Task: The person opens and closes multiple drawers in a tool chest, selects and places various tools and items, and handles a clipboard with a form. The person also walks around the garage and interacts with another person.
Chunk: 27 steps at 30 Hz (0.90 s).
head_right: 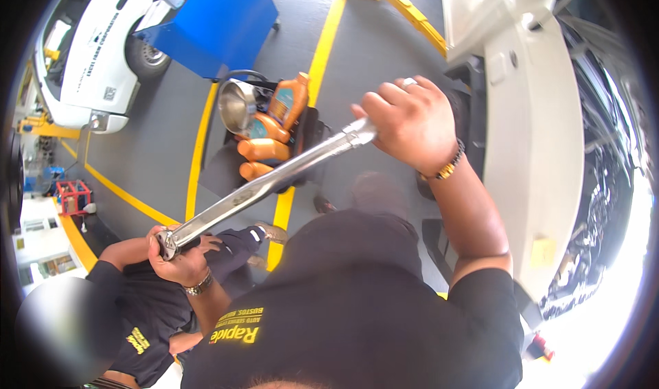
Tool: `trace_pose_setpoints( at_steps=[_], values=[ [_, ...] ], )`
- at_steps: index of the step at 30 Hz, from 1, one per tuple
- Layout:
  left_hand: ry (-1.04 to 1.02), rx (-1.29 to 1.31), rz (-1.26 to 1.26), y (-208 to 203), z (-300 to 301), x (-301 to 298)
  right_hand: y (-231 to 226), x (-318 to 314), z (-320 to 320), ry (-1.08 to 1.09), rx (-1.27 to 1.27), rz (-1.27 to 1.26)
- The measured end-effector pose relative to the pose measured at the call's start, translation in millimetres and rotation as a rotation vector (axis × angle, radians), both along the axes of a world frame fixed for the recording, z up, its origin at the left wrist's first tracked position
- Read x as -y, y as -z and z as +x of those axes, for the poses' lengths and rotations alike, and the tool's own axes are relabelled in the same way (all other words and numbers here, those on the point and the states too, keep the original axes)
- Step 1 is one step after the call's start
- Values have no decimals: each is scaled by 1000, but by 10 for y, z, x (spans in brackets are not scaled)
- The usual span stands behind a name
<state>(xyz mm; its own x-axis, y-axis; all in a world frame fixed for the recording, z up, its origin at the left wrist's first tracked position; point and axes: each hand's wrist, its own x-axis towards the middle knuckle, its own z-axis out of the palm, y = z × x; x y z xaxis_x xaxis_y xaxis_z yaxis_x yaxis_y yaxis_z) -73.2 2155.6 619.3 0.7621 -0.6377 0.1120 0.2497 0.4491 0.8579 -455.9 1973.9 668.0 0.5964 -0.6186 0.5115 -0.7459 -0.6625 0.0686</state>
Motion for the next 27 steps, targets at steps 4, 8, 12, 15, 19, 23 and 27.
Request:
trace_pose_setpoints(
  at_steps=[4,8,12,15,19,23,27],
  values=[
    [-64,438,-100,-261,242,663,265,728,-67,22,207,538],
    [-285,454,46,-375,283,1516,825,1481,-241,-217,1067,1261],
    [-200,239,-23,-296,36,2611,1361,2543,-470,-516,1499,1273],
    [-210,239,-12,-229,-255,3436,1502,3381,-616,-454,1727,1303],
    [-191,348,-9,-433,-439,4159,1269,4286,-867,-592,1674,1383],
    [-373,403,-18,-662,-448,4517,1167,4808,-704,-611,1577,1338],
    [-447,522,-90,-795,-366,4787,1314,5440,-185,-497,1449,1396]
  ],
)
